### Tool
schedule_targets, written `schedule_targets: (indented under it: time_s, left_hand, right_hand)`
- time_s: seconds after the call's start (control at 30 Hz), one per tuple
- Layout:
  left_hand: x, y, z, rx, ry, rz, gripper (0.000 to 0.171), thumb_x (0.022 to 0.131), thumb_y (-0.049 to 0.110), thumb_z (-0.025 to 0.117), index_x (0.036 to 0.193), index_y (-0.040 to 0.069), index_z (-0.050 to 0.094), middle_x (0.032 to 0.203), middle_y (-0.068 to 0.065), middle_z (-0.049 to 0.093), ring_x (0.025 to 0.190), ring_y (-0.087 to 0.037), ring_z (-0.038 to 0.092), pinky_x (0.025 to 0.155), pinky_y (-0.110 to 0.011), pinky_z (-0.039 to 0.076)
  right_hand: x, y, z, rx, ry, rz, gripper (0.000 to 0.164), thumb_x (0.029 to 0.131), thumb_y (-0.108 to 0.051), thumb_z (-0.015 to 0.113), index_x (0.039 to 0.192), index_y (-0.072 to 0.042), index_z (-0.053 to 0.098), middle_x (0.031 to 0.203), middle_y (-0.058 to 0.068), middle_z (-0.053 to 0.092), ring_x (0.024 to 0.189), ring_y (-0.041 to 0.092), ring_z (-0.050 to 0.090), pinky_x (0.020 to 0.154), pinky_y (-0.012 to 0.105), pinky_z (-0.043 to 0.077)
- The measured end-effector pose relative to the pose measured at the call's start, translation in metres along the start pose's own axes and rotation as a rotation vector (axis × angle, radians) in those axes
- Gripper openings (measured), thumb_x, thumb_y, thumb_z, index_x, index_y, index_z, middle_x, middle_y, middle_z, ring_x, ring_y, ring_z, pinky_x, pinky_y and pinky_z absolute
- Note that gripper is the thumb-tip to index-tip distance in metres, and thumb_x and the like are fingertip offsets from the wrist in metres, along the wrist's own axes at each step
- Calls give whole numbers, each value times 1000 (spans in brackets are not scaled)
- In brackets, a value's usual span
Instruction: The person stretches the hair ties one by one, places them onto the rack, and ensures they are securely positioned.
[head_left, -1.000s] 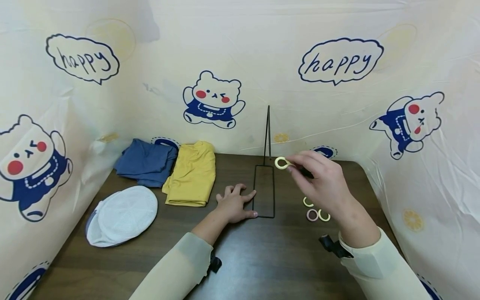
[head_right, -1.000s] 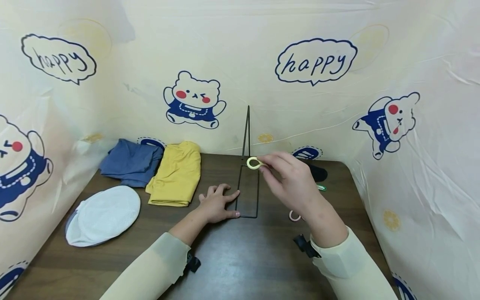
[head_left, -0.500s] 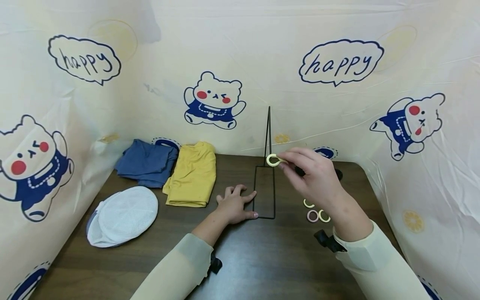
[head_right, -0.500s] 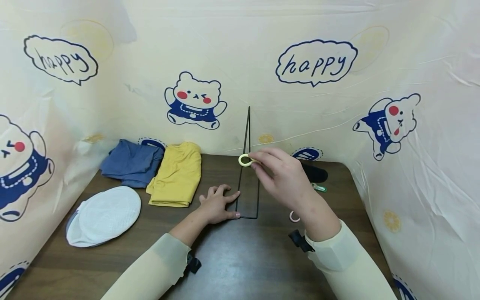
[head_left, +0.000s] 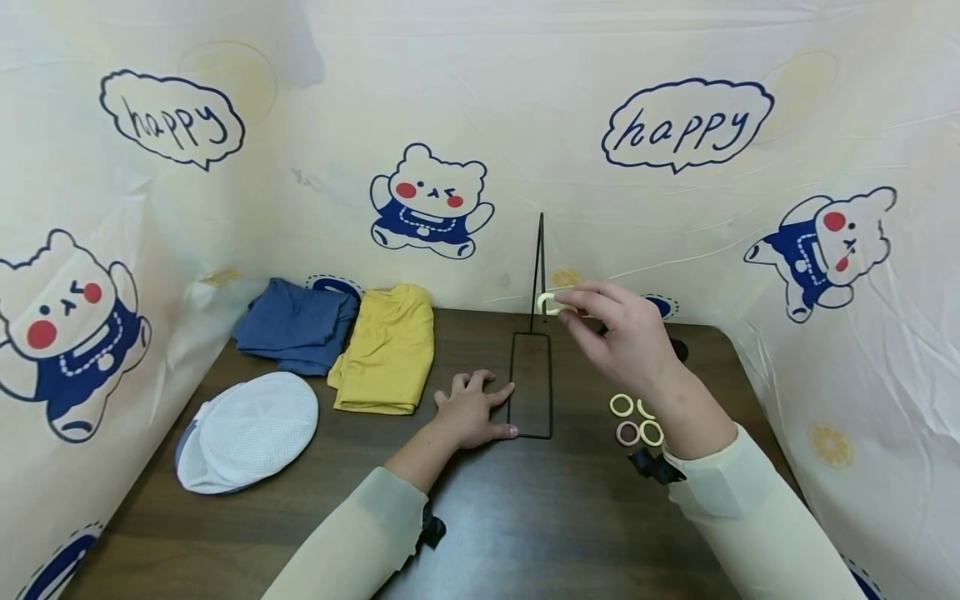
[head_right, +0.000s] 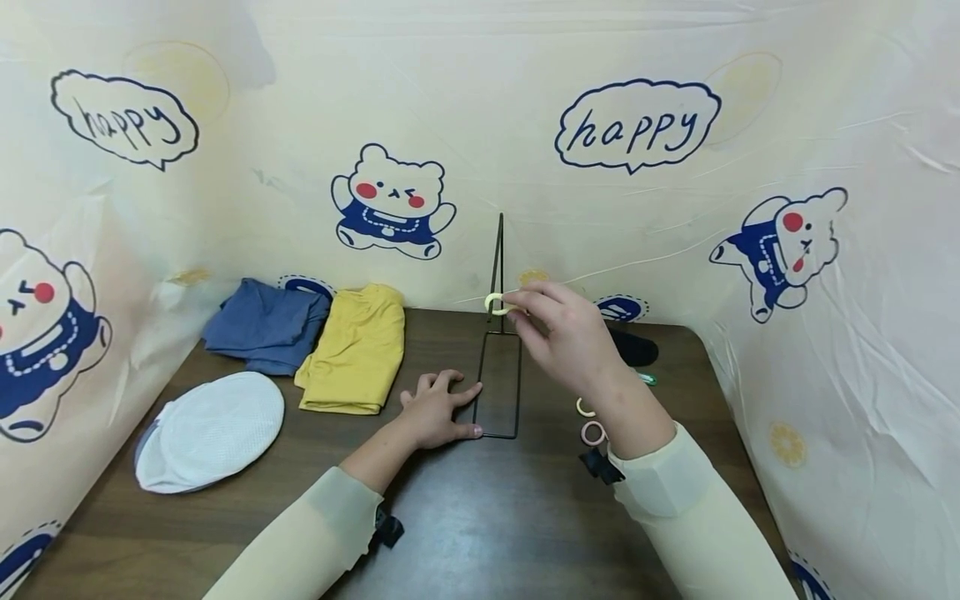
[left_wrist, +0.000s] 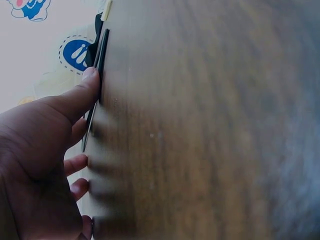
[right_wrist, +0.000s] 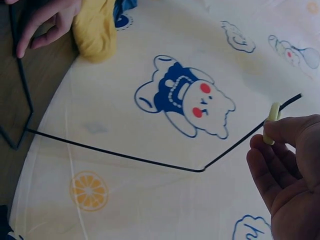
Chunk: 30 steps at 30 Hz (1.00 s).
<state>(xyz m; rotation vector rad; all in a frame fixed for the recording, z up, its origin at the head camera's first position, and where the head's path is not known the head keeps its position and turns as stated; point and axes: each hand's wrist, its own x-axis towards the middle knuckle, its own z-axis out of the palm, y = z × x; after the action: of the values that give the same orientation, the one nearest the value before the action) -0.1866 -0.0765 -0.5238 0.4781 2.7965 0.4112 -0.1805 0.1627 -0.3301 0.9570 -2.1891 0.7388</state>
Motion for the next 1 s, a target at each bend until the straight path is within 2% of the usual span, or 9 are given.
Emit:
schedule_targets:
  time_s: [0.2, 0.33, 0.53, 0.73, 0.83, 1.0]
  left_hand:
    - [0, 0, 0, -2, -4, -1, 84, 88, 72, 66, 160, 46, 34, 166, -2, 25, 143, -41, 25, 98, -68, 29]
    - [0, 0, -1, 5, -9, -2, 84, 88, 73, 66, 160, 46, 34, 166, -2, 25, 143, -41, 25, 98, -69, 30]
    - [1, 0, -3, 8, -8, 7, 84, 88, 72, 66, 161, 45, 34, 166, -2, 25, 144, -41, 25, 97, -68, 30]
    - [1, 1, -1, -4, -9, 11, 84, 88, 71, 67, 160, 45, 35, 166, -2, 25, 144, -42, 25, 96, -69, 30]
    - [1, 1, -1, -6, -8, 11, 83, 88, 71, 67, 160, 45, 35, 166, -2, 25, 144, -42, 25, 96, -69, 30]
    - [1, 1, 0, -3, -10, 11, 83, 88, 71, 67, 160, 45, 35, 166, -2, 25, 144, -42, 24, 96, -70, 30]
  right_hand:
    - [6, 12, 9, 0, -14, 22, 21, 91, -4, 79, 111, -8, 80, 109, 7, 74, 95, 23, 73, 75, 40, 60]
    - [11, 22, 15, 1, -13, 46, 21, 92, -5, 78, 114, -6, 79, 109, 7, 74, 93, 21, 73, 78, 40, 59]
    - [21, 39, 26, 10, -15, 88, 23, 94, -4, 76, 117, -5, 77, 111, 7, 73, 94, 20, 71, 84, 41, 57]
    - [28, 53, 34, 40, 8, 100, 23, 93, -1, 75, 116, -2, 76, 111, 10, 73, 93, 23, 71, 83, 42, 58]
    - [32, 59, 38, 51, 7, 138, 23, 94, -2, 74, 117, -2, 76, 112, 10, 72, 94, 23, 72, 83, 43, 58]
    - [40, 68, 45, 67, -17, 251, 25, 97, -9, 74, 121, -4, 75, 115, 9, 71, 99, 22, 72, 89, 40, 58]
